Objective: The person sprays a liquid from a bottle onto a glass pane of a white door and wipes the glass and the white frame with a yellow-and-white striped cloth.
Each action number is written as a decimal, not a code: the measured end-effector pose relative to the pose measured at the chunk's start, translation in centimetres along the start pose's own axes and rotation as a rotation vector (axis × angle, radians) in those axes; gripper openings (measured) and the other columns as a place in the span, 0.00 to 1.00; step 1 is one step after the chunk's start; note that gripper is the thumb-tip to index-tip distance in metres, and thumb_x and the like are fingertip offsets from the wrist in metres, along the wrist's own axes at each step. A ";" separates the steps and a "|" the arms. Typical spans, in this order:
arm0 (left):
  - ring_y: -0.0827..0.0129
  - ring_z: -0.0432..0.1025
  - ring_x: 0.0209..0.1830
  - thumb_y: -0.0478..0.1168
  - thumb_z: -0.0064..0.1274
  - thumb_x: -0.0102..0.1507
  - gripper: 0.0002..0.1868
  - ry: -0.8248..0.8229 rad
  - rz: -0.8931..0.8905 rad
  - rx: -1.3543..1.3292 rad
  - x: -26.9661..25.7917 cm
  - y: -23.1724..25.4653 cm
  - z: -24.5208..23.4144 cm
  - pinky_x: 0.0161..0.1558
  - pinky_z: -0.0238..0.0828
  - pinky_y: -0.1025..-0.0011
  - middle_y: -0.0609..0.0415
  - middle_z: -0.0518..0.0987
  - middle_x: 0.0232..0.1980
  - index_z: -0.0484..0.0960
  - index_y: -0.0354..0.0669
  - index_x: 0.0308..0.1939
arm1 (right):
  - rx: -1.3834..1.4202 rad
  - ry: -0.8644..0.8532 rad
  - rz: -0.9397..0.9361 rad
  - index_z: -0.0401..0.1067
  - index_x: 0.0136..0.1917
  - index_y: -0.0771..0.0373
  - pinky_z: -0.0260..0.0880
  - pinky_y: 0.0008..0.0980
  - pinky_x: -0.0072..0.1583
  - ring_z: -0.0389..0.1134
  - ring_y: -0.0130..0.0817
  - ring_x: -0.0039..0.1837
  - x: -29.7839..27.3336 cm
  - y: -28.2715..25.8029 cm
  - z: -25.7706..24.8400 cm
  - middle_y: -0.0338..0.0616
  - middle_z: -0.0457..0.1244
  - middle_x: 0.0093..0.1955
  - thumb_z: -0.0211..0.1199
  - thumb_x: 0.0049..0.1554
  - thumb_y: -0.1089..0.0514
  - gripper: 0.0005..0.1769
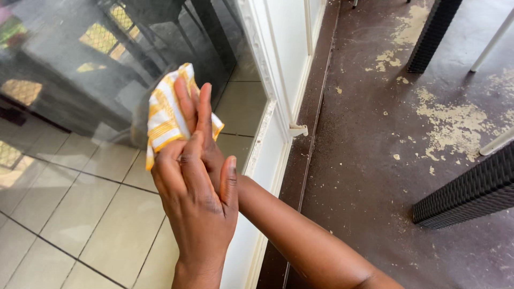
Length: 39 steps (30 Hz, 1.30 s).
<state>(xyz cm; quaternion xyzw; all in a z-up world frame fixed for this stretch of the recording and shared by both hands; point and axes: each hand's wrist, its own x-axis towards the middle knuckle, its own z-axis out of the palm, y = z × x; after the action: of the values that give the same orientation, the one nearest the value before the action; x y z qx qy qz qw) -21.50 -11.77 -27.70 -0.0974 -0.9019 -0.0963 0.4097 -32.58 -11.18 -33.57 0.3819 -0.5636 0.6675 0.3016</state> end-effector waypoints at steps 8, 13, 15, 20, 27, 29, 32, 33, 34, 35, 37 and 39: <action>0.30 0.43 0.81 0.49 0.50 0.73 0.44 0.070 -0.063 0.102 2.5 0.7 4.4 0.77 0.45 0.39 0.26 0.42 0.81 0.46 0.20 0.79 | 0.401 -0.164 0.069 0.11 0.85 0.51 0.31 0.45 0.88 0.31 0.44 0.90 -0.3 0.4 -5.6 0.48 0.31 0.90 0.59 0.70 0.51 0.58; 0.28 0.40 0.82 0.54 0.52 0.74 0.45 0.200 -0.004 0.540 9.1 -1.4 1.0 0.82 0.41 0.37 0.26 0.44 0.81 0.49 0.28 0.83 | 0.243 -0.202 0.161 0.26 0.87 0.54 0.32 0.47 0.85 0.31 0.45 0.91 0.3 -0.8 -9.7 0.49 0.32 0.91 0.70 0.58 0.59 0.63; 0.32 0.41 0.82 0.52 0.47 0.73 0.43 0.152 0.029 0.657 13.0 -3.4 -1.7 0.80 0.39 0.39 0.27 0.46 0.82 0.52 0.28 0.84 | 0.177 -0.159 0.252 0.33 0.86 0.55 0.35 0.47 0.84 0.36 0.44 0.90 0.4 -0.9 -10.7 0.48 0.39 0.89 0.71 0.57 0.60 0.59; 0.49 0.52 0.81 0.33 0.47 0.68 0.38 0.038 0.156 0.717 20.0 -7.0 7.1 0.76 0.46 0.61 0.37 0.57 0.82 0.57 0.40 0.83 | 0.128 -0.130 0.326 0.48 0.83 0.56 0.42 0.46 0.82 0.45 0.43 0.87 -0.2 -0.5 -11.2 0.46 0.48 0.85 0.70 0.56 0.60 0.49; 0.57 0.67 0.65 0.42 0.46 0.61 0.29 -0.296 0.170 0.745 8.0 -6.4 6.5 0.61 0.63 0.54 0.50 0.71 0.69 0.71 0.45 0.67 | 0.093 -0.072 0.413 0.51 0.80 0.57 0.46 0.44 0.78 0.49 0.42 0.82 -1.2 1.1 -12.5 0.47 0.50 0.81 0.60 0.53 0.67 0.44; 0.45 0.67 0.64 0.35 0.42 0.65 0.32 -0.047 0.176 0.842 10.3 -6.4 0.0 0.65 0.63 0.52 0.36 0.73 0.67 0.68 0.38 0.75 | 0.141 -0.073 0.419 0.51 0.80 0.57 0.45 0.45 0.78 0.47 0.43 0.82 -1.8 1.7 -12.5 0.48 0.49 0.80 0.57 0.52 0.68 0.45; 0.32 0.46 0.79 0.32 0.38 0.67 0.33 -0.019 0.206 0.678 16.8 -5.3 -6.9 0.72 0.38 0.37 0.26 0.53 0.80 0.58 0.15 0.75 | 0.147 -0.068 0.471 0.52 0.80 0.56 0.46 0.46 0.78 0.48 0.42 0.82 -1.9 2.5 -12.3 0.47 0.50 0.79 0.57 0.53 0.67 0.43; 0.29 0.40 0.81 0.29 0.34 0.65 0.34 -0.040 0.173 0.517 19.1 -5.5 -6.8 0.75 0.31 0.35 0.25 0.48 0.82 0.54 0.14 0.76 | 0.140 -0.076 0.503 0.52 0.79 0.56 0.47 0.46 0.78 0.49 0.41 0.81 -2.2 2.5 -12.2 0.46 0.50 0.79 0.58 0.54 0.66 0.41; 0.34 0.42 0.81 0.34 0.39 0.64 0.36 0.021 0.268 0.744 21.2 -5.7 -4.2 0.80 0.31 0.42 0.28 0.51 0.81 0.57 0.17 0.75 | 0.151 -0.062 0.506 0.52 0.79 0.56 0.46 0.46 0.78 0.49 0.42 0.81 -2.3 2.4 -12.0 0.47 0.51 0.78 0.58 0.54 0.66 0.41; 0.38 0.44 0.82 0.40 0.46 0.61 0.41 -0.020 0.330 0.889 22.3 -5.9 -1.5 0.80 0.31 0.45 0.30 0.55 0.81 0.61 0.21 0.77 | 0.161 -0.048 0.508 0.53 0.79 0.57 0.45 0.45 0.79 0.49 0.43 0.82 -2.3 2.4 -11.8 0.48 0.51 0.78 0.59 0.55 0.66 0.41; 0.44 0.49 0.81 0.45 0.51 0.59 0.39 -0.141 0.430 0.898 22.4 -6.2 4.1 0.79 0.36 0.52 0.37 0.64 0.78 0.70 0.27 0.72 | 0.108 -0.039 0.502 0.52 0.79 0.57 0.44 0.44 0.79 0.48 0.44 0.82 -2.6 2.6 -11.9 0.49 0.51 0.78 0.60 0.54 0.67 0.42; 0.56 0.55 0.79 0.44 0.50 0.58 0.37 -0.166 0.526 0.893 17.8 -5.7 9.0 0.79 0.38 0.60 0.46 0.69 0.74 0.71 0.33 0.70 | -0.016 -0.037 0.478 0.52 0.78 0.58 0.45 0.43 0.78 0.47 0.46 0.82 -3.4 2.7 -12.2 0.50 0.49 0.79 0.61 0.52 0.67 0.43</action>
<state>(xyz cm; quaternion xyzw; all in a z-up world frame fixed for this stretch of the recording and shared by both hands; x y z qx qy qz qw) -40.89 -13.23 -20.60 -0.1436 -0.8295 0.4118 0.3490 -35.16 0.44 -38.73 0.2474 -0.6486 0.7084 0.1277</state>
